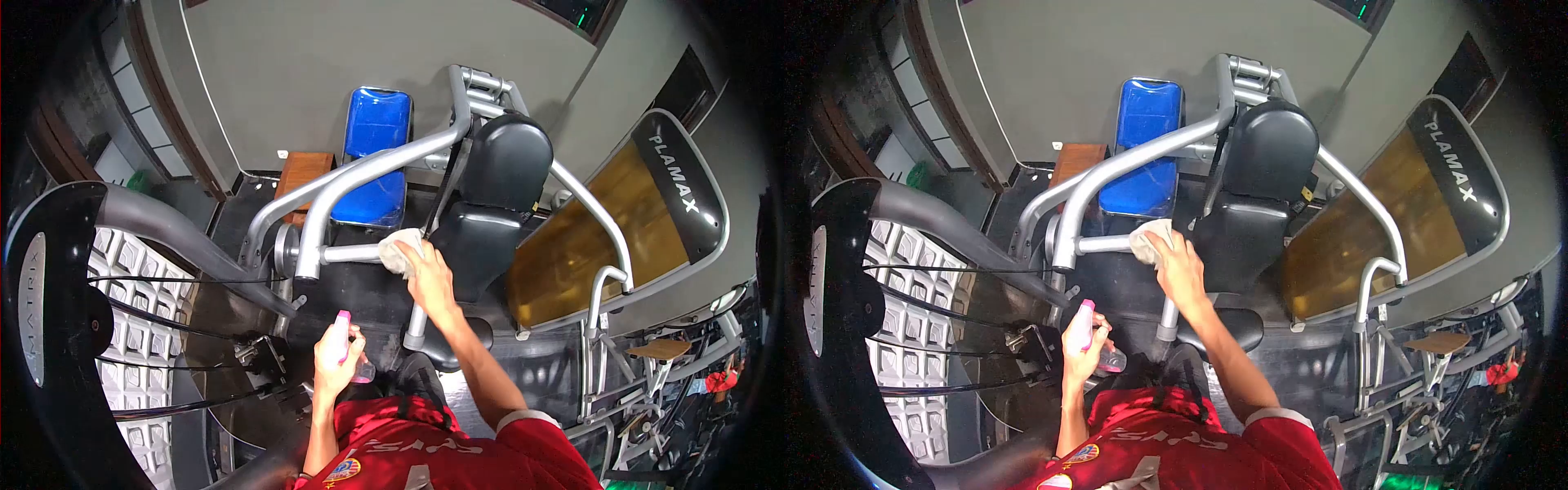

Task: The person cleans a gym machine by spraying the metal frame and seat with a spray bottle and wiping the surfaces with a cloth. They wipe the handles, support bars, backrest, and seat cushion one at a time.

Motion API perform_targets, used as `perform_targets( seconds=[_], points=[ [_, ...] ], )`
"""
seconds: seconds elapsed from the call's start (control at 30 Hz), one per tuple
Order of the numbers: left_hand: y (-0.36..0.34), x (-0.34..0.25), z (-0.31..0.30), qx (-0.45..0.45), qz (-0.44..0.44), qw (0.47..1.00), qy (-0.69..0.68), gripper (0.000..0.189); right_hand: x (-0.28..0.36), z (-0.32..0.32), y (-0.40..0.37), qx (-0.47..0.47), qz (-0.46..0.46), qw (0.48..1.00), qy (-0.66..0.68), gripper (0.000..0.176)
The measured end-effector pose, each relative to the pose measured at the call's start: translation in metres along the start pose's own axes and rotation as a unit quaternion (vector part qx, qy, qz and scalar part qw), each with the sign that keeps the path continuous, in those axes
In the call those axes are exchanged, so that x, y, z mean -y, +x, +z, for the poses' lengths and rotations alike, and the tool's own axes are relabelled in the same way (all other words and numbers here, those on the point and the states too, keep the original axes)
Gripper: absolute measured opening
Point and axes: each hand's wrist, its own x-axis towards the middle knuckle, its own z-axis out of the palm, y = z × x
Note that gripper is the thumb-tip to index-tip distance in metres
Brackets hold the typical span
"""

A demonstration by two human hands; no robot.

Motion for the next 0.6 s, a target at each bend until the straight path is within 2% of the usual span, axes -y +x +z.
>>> perform_targets(
  seconds=[0.03, 0.1, 0.17, 0.23, 0.33, 0.4, 0.5, 0.57, 0.6],
  points=[
    [0.001, 0.0, 0.0, 0.001, 0.002, 1.0, -0.001, 0.018, -0.002, 0.002, -0.01, -0.002, -0.001, 1.0, -0.001, 0.06],
    [0.0, 0.003, 0.0, -0.006, 0.013, 1.0, -0.011, 0.018, -0.01, 0.011, -0.035, -0.074, 0.039, 0.986, 0.144, 0.062],
    [0.0, 0.005, 0.0, -0.008, 0.001, 1.0, -0.015, 0.019, -0.024, 0.03, -0.078, -0.117, 0.11, 0.958, 0.236, 0.056],
    [0.003, 0.007, 0.0, -0.01, -0.007, 1.0, -0.017, 0.019, -0.024, 0.034, -0.125, -0.005, 0.266, 0.919, 0.292, 0.047],
    [0.005, 0.009, -0.003, -0.005, -0.002, 1.0, 0.004, 0.02, -0.023, 0.042, -0.172, 0.006, 0.254, 0.931, 0.26, 0.04],
    [0.006, 0.014, -0.005, -0.011, -0.009, 1.0, -0.018, 0.02, -0.027, 0.048, -0.178, -0.012, 0.239, 0.916, 0.323, 0.04],
    [0.005, 0.008, -0.007, -0.01, -0.006, 1.0, -0.013, 0.02, -0.03, 0.038, -0.143, -0.043, 0.227, 0.914, 0.334, 0.043],
    [0.004, -0.004, -0.009, -0.018, -0.01, 0.999, -0.028, 0.02, -0.036, 0.031, -0.103, -0.09, 0.168, 0.924, 0.33, 0.043],
    [0.003, -0.01, -0.01, -0.022, -0.012, 0.999, -0.046, 0.02, -0.04, 0.025, -0.083, -0.06, 0.192, 0.915, 0.35, 0.043]
  ],
)
